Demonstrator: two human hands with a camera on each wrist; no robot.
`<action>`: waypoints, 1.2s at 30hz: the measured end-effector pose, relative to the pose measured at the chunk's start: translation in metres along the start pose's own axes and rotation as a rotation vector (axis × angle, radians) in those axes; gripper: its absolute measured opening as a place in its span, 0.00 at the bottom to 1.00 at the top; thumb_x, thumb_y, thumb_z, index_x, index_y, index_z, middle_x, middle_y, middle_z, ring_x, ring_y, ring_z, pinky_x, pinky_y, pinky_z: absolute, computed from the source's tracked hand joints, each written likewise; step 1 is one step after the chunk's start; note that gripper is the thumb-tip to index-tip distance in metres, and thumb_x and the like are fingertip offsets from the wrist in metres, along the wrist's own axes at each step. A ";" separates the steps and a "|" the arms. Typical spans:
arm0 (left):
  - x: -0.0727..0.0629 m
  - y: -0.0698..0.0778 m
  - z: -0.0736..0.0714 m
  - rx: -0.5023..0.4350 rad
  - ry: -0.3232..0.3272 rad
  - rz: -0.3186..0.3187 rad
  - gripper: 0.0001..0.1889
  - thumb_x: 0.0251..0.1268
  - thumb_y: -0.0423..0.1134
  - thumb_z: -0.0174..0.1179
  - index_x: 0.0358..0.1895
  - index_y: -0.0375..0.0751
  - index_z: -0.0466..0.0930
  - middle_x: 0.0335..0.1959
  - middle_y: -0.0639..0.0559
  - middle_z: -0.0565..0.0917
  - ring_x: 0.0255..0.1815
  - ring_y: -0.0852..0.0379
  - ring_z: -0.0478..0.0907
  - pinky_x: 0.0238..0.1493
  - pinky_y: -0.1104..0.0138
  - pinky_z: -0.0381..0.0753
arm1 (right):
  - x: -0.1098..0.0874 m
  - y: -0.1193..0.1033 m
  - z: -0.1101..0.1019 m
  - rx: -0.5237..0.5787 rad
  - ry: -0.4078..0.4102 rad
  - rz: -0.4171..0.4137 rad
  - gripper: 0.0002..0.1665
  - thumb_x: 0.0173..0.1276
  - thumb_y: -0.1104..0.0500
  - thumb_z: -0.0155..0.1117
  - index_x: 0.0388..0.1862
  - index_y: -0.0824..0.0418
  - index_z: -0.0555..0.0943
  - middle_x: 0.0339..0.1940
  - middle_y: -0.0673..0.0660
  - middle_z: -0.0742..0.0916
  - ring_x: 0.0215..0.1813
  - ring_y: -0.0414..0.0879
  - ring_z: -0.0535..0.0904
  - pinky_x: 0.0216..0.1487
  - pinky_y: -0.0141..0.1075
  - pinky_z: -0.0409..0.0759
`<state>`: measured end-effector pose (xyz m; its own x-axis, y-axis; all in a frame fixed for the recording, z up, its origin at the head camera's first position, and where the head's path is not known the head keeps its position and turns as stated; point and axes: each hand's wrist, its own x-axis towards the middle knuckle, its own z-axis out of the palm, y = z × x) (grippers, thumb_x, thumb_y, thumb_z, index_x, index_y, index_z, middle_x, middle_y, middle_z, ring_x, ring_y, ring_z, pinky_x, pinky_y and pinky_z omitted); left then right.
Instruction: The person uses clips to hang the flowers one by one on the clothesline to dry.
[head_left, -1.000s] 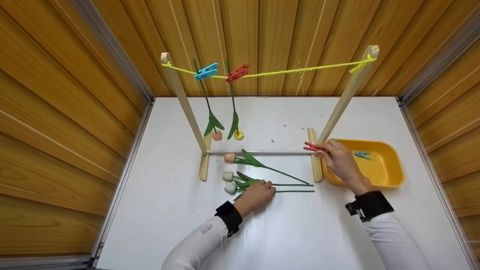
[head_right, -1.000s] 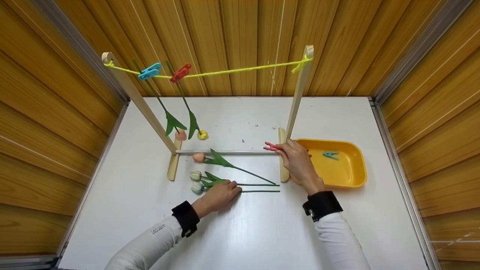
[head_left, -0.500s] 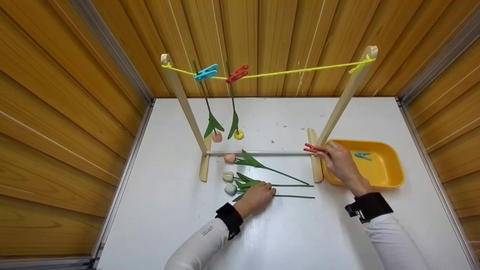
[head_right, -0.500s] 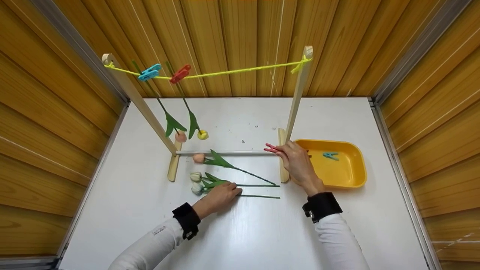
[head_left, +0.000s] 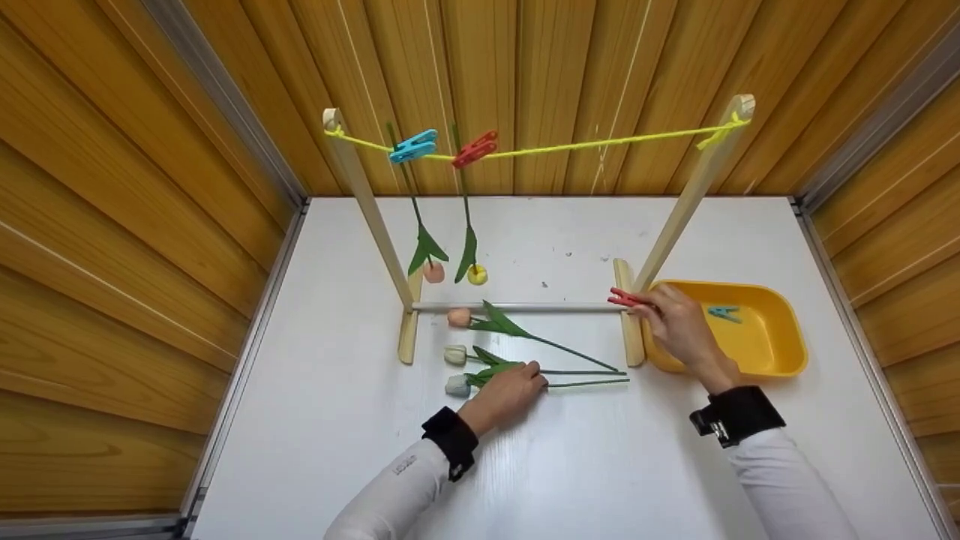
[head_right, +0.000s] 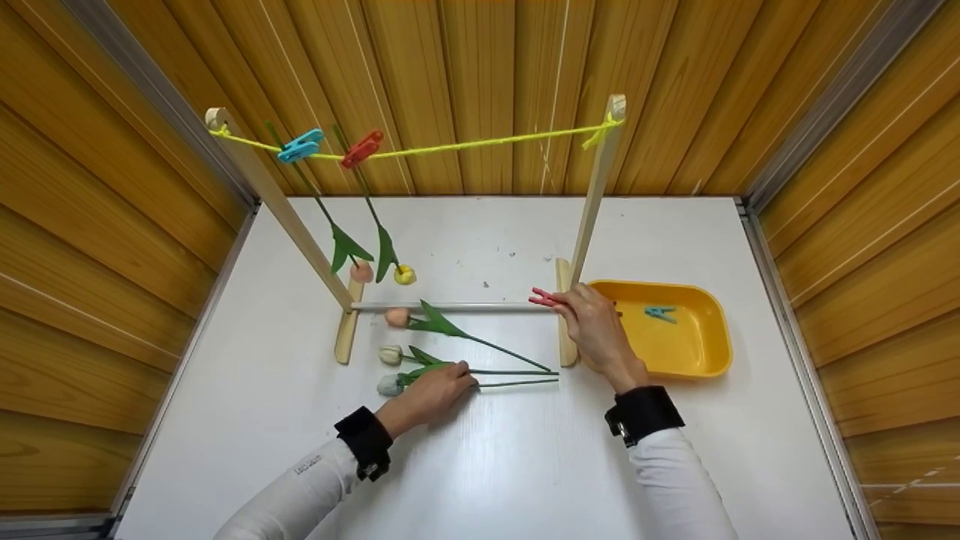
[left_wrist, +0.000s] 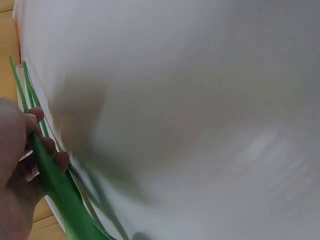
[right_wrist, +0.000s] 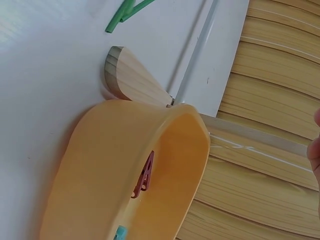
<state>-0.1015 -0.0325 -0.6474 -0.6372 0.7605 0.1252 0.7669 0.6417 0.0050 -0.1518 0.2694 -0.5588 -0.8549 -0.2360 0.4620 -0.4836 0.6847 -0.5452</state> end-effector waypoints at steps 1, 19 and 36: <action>0.000 -0.001 -0.002 -0.018 -0.008 -0.007 0.07 0.69 0.35 0.58 0.44 0.48 0.83 0.40 0.55 0.81 0.37 0.59 0.79 0.38 0.72 0.80 | 0.000 0.000 0.000 -0.001 -0.005 0.005 0.13 0.60 0.68 0.71 0.45 0.67 0.86 0.30 0.55 0.80 0.31 0.40 0.69 0.33 0.18 0.65; 0.001 -0.019 -0.039 -0.261 0.027 -0.141 0.13 0.70 0.29 0.52 0.54 0.45 0.74 0.46 0.54 0.86 0.46 0.58 0.84 0.46 0.68 0.82 | -0.003 0.002 0.002 -0.004 -0.004 0.035 0.12 0.62 0.67 0.70 0.44 0.68 0.86 0.31 0.56 0.82 0.32 0.42 0.71 0.36 0.17 0.65; 0.014 -0.025 -0.074 -0.301 0.364 -0.198 0.08 0.78 0.32 0.47 0.52 0.41 0.73 0.39 0.49 0.86 0.40 0.58 0.84 0.39 0.68 0.83 | -0.004 0.003 0.008 -0.002 0.010 0.040 0.12 0.61 0.68 0.70 0.45 0.67 0.86 0.29 0.56 0.80 0.31 0.42 0.71 0.35 0.16 0.65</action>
<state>-0.1241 -0.0448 -0.5724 -0.7457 0.5089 0.4300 0.6563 0.6722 0.3427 -0.1512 0.2668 -0.5681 -0.8717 -0.2010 0.4470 -0.4484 0.6952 -0.5618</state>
